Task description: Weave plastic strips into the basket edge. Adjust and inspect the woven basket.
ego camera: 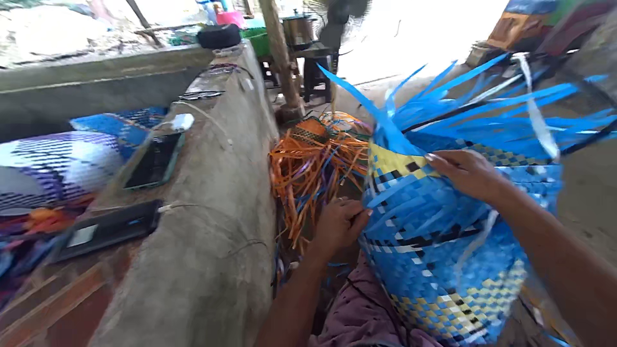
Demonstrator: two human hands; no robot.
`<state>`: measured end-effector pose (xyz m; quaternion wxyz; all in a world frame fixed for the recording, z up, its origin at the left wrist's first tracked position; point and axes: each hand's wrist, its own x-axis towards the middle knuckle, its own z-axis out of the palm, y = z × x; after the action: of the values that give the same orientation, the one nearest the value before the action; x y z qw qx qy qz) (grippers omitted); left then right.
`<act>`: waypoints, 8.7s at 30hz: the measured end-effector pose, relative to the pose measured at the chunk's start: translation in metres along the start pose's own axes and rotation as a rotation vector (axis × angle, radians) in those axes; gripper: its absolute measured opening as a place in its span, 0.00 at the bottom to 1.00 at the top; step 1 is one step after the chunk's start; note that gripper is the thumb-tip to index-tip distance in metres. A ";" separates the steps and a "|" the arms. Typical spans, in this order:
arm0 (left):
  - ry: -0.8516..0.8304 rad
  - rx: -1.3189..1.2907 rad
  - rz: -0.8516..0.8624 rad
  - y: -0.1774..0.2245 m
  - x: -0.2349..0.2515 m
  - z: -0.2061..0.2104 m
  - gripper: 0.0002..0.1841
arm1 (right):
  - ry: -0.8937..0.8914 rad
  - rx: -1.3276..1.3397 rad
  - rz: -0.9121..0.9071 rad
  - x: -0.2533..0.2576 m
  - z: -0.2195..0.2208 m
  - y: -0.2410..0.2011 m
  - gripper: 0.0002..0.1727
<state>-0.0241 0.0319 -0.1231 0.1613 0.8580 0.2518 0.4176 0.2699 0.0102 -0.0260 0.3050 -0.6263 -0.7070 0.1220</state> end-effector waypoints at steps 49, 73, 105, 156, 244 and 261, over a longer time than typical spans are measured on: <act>0.292 0.205 0.113 0.033 0.056 0.021 0.07 | 0.269 -0.123 -0.297 0.003 0.029 -0.011 0.26; 0.344 0.352 0.244 0.034 0.062 0.046 0.09 | 0.187 -0.103 -0.262 0.008 0.030 -0.020 0.27; 0.302 0.005 0.411 0.041 0.093 0.032 0.10 | -0.459 0.010 0.049 0.034 -0.011 -0.024 0.29; -0.389 0.368 -0.135 0.076 0.086 0.009 0.26 | -0.420 0.132 -0.187 0.024 0.000 0.029 0.70; -0.339 -1.301 -0.309 -0.013 -0.003 -0.007 0.21 | 0.235 -0.183 -0.571 -0.002 0.018 0.011 0.19; -0.021 -0.157 0.067 0.044 0.140 -0.034 0.08 | -0.139 0.154 -0.244 0.008 -0.009 -0.042 0.32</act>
<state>0.0355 0.0778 0.0073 0.2166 0.8550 0.1876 0.4322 0.2409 0.0080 0.0068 0.3153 -0.5006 -0.7856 0.1809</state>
